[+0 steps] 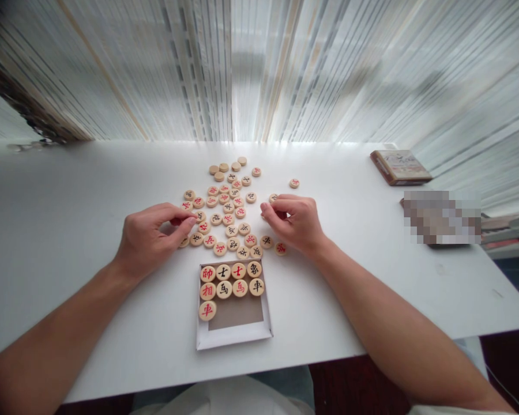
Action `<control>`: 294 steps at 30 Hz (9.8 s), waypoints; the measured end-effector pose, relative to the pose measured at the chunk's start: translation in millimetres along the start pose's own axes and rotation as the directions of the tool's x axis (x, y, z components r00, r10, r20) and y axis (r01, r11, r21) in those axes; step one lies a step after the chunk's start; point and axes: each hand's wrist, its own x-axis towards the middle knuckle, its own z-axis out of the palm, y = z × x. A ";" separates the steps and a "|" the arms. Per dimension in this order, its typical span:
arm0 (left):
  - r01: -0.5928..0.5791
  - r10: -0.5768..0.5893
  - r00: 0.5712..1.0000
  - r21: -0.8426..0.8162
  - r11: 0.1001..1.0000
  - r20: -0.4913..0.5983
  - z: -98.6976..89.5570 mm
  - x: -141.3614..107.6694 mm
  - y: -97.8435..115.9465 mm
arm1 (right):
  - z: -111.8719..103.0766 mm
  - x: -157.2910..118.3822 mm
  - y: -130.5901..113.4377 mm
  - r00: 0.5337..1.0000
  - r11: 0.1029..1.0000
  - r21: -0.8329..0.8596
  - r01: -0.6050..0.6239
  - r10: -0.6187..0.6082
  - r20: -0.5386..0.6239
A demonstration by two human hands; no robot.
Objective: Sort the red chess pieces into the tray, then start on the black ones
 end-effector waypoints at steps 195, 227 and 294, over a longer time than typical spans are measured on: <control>0.529 -0.251 0.845 -0.674 0.515 0.471 -2.3 -13.4 53.9 | 11.3 -15.1 -71.6 0.963 0.911 0.338 0.236 -0.266 0.044; 0.183 -0.126 0.982 -0.550 0.815 0.140 -3.1 -24.0 65.4 | 3.2 -15.6 -89.7 0.738 0.325 0.665 -0.673 0.353 0.575; 0.210 -0.190 0.976 -0.661 0.720 0.103 0.0 -28.5 70.4 | 11.0 -28.5 -95.6 0.893 0.460 0.773 -0.437 0.323 0.313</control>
